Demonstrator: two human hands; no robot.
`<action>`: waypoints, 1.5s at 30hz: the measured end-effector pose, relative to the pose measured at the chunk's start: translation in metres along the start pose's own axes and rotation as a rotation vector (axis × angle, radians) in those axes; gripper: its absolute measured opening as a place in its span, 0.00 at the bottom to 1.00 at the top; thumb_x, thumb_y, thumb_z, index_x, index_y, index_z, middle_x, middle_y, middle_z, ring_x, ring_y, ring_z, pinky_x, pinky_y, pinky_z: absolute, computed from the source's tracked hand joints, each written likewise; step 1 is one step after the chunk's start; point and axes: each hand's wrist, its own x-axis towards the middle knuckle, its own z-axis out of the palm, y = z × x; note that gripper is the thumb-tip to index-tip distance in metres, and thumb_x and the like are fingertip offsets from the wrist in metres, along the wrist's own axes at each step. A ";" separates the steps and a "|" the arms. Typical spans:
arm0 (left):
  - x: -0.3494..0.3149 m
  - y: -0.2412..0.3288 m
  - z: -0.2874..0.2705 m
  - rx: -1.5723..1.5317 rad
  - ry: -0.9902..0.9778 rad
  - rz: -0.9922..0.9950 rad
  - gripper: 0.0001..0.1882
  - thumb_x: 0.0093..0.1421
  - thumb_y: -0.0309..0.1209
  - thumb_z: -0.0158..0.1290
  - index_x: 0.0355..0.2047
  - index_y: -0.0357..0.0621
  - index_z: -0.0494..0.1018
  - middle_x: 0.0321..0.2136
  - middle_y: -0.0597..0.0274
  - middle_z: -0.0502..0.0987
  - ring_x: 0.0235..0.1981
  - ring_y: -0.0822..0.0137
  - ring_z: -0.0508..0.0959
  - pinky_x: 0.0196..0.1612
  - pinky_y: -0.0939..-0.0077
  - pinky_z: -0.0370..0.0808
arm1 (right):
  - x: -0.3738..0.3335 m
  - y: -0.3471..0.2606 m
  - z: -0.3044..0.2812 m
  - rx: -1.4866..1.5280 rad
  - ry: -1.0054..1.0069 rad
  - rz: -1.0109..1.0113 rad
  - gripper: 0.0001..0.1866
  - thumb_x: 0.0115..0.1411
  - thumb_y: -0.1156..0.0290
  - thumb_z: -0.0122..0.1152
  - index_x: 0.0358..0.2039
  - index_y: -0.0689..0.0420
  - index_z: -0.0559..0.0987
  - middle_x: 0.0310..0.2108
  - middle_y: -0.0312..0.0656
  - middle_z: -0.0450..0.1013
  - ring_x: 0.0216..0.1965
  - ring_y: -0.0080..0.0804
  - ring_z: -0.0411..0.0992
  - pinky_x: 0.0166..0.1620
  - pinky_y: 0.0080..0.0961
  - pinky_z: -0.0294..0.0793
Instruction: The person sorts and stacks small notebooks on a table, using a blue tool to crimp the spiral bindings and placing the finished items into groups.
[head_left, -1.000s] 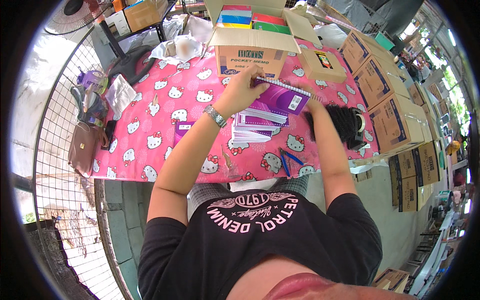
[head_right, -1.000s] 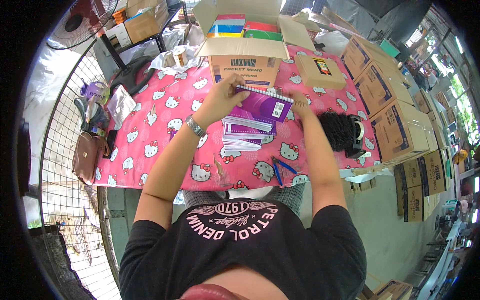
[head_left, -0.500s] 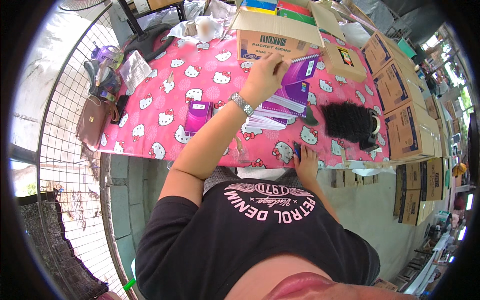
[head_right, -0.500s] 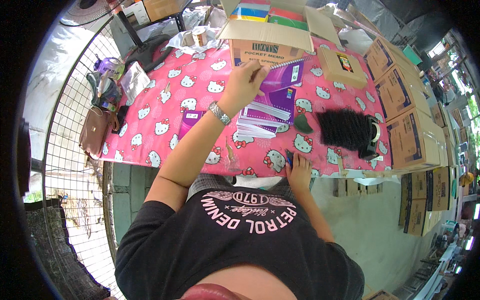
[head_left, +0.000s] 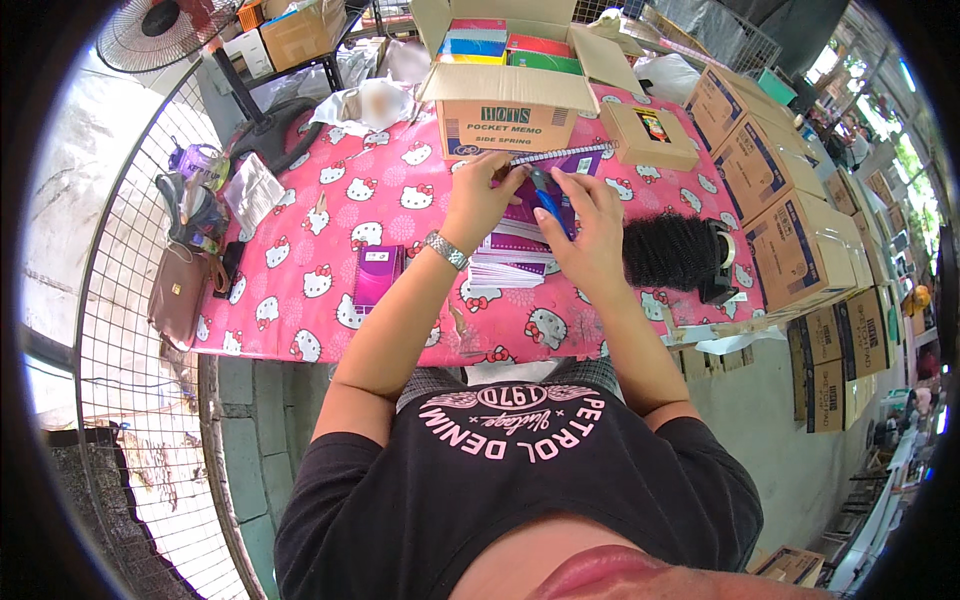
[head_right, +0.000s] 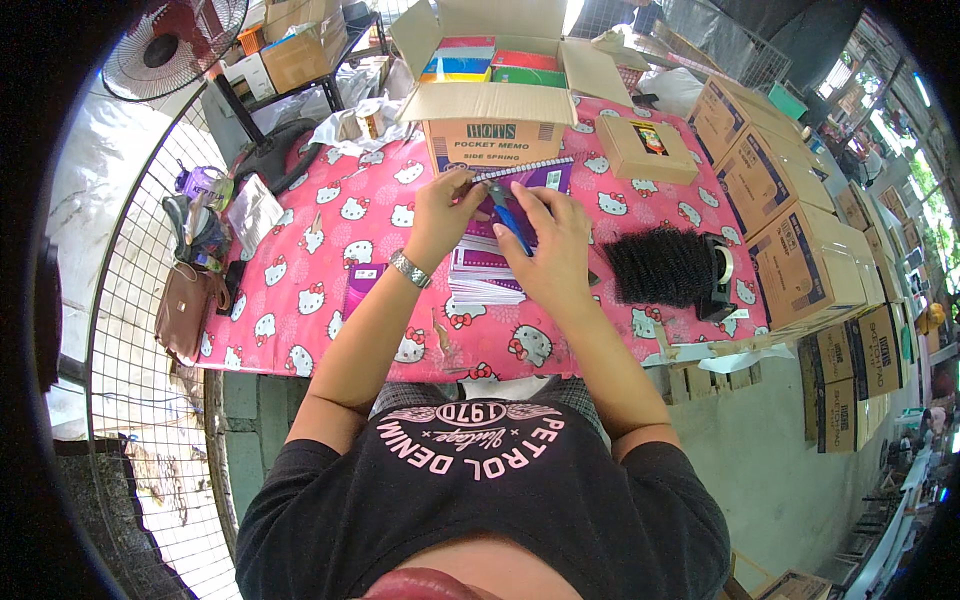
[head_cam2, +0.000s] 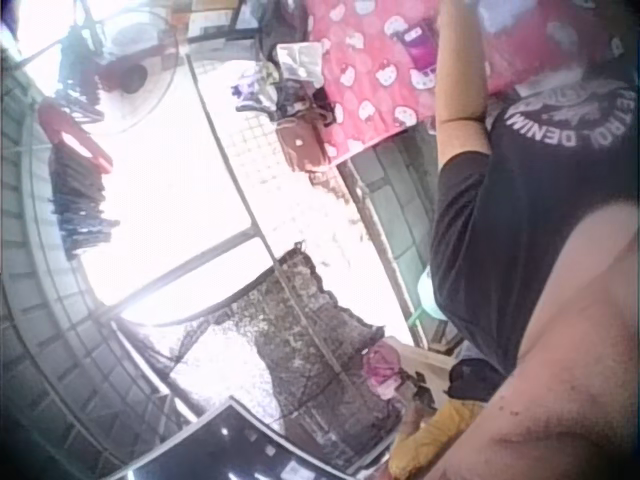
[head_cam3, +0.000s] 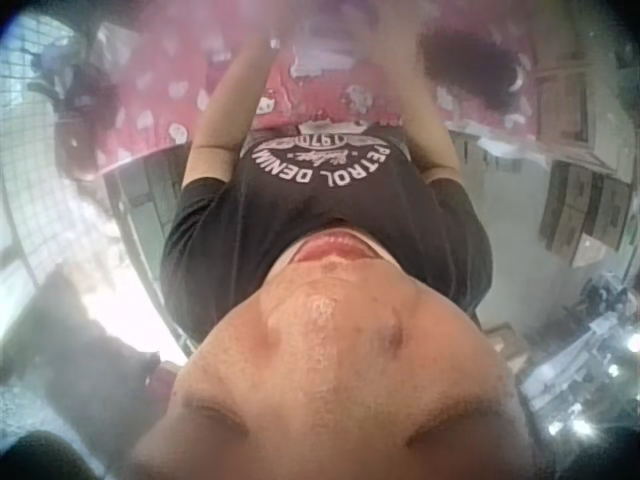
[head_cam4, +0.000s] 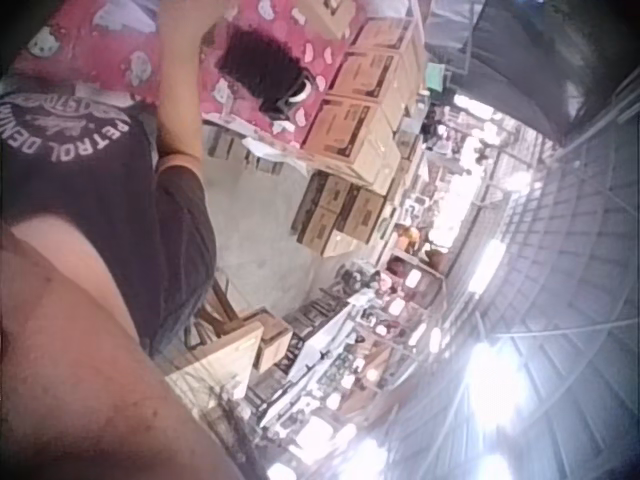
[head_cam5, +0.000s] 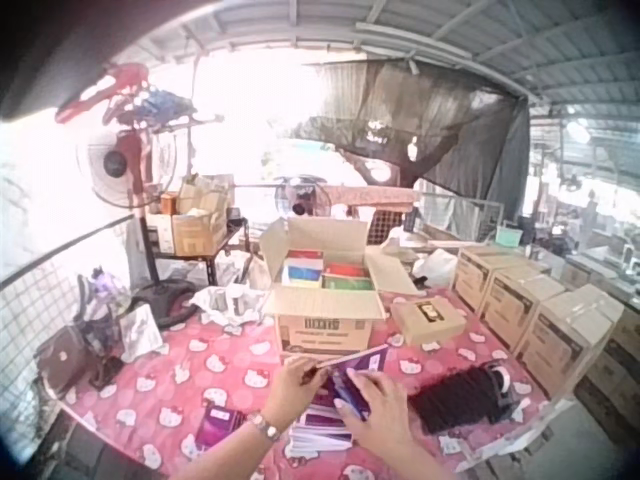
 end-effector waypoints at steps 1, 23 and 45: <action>-0.001 -0.004 -0.001 0.011 0.006 0.013 0.09 0.59 0.25 0.57 0.37 0.29 0.76 0.27 0.57 0.75 0.24 0.72 0.78 0.24 0.78 0.81 | 0.002 -0.002 0.001 -0.025 -0.016 -0.018 0.26 0.54 0.61 0.66 0.53 0.54 0.76 0.46 0.44 0.70 0.49 0.45 0.67 0.54 0.44 0.61; -0.034 -0.052 -0.157 1.305 -0.052 0.068 0.07 0.56 0.31 0.47 0.30 0.44 0.73 0.27 0.55 0.78 0.36 0.52 0.76 0.42 0.54 0.70 | -0.188 0.152 0.033 0.119 -0.396 0.501 0.22 0.55 0.65 0.65 0.51 0.57 0.76 0.49 0.51 0.72 0.52 0.47 0.70 0.56 0.39 0.67; -0.012 0.017 -0.006 1.017 -0.744 0.500 0.13 0.57 0.31 0.53 0.42 0.44 0.77 0.36 0.61 0.76 0.42 0.58 0.77 0.44 0.62 0.77 | -0.080 0.285 0.016 -0.544 -0.309 0.264 0.09 0.58 0.72 0.58 0.36 0.61 0.81 0.35 0.51 0.76 0.41 0.52 0.73 0.45 0.42 0.73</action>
